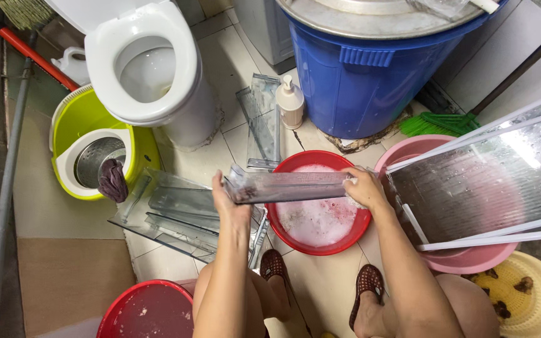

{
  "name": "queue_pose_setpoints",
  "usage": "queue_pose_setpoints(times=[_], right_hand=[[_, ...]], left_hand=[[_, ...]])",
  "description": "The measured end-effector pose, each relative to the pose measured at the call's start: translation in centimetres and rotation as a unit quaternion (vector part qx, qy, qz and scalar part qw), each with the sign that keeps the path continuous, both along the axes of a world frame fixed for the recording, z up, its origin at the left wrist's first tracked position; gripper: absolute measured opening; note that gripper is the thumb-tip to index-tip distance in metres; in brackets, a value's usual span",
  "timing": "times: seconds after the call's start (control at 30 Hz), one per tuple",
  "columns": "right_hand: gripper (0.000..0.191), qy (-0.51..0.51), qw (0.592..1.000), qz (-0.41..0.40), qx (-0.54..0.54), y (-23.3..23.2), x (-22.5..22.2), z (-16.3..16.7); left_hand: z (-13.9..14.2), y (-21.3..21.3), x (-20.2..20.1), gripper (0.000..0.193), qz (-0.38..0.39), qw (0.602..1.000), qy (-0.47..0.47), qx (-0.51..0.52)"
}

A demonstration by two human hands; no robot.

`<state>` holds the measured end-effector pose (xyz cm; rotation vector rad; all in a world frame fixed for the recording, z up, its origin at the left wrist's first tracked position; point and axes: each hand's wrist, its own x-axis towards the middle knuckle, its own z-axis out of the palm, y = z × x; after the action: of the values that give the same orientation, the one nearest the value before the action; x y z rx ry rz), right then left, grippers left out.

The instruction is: The person scrubs multiple rectangular glass panels with a soapy cloth, rinses them in a pink basin, and places them aside. The person repeats this process for several panels.

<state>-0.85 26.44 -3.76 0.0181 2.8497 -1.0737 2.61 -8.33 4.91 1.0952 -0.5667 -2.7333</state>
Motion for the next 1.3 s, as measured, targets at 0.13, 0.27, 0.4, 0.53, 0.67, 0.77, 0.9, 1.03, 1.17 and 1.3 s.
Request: queue_pose_setpoints(times=[0.13, 0.27, 0.4, 0.53, 0.67, 0.77, 0.9, 1.03, 1.17, 1.3], right_hand=[[0.038, -0.068, 0.998, -0.017, 0.006, -1.7, -0.3, 4.2], [0.036, -0.111, 0.994, -0.013, -0.004, -3.7, -0.6, 9.9], [0.033, -0.106, 0.990, -0.066, -0.063, -7.6, 0.7, 13.5], [0.027, 0.341, 0.932, -0.010, -0.122, -13.1, 3.7, 12.4], [0.020, 0.390, 0.918, 0.072, -0.012, -11.2, 3.7, 8.5], [0.013, 0.412, 0.909, 0.048, 0.027, -6.4, 2.9, 5.1], [0.012, 0.293, 0.951, -0.061, -0.080, -1.8, 2.3, 2.0], [0.018, 0.208, 0.935, -0.214, -0.193, -1.6, 2.0, 1.8], [0.028, 0.132, 0.853, -0.217, -0.456, -3.8, 1.3, 3.6], [0.029, 0.262, 0.891, -0.004, -0.370, -8.3, 3.5, 5.4]], left_hand=[[-0.3, -0.1, -1.4, 0.084, 0.068, 0.989, 0.119, -0.047], [-2.6, 5.8, -1.1, 0.098, 0.002, 0.987, 0.159, -0.018], [-4.4, 12.4, -0.2, 0.067, -0.099, 0.957, 0.218, -0.164], [-4.0, 13.5, -0.9, 0.043, -0.099, 0.963, 0.162, -0.191], [-3.4, 11.9, -1.7, 0.045, -0.058, 0.994, 0.080, -0.050], [-2.9, 9.7, -2.5, 0.043, -0.038, 0.998, 0.040, -0.024], [-2.8, 8.4, -2.9, 0.039, -0.017, 0.997, 0.052, -0.046], [-3.4, 9.6, -3.1, 0.036, 0.043, 0.991, 0.011, -0.123], [-4.1, 11.5, -3.5, 0.040, 0.054, 0.955, -0.021, -0.290], [-3.9, 13.8, -3.9, 0.034, -0.005, 0.952, 0.070, -0.297]])
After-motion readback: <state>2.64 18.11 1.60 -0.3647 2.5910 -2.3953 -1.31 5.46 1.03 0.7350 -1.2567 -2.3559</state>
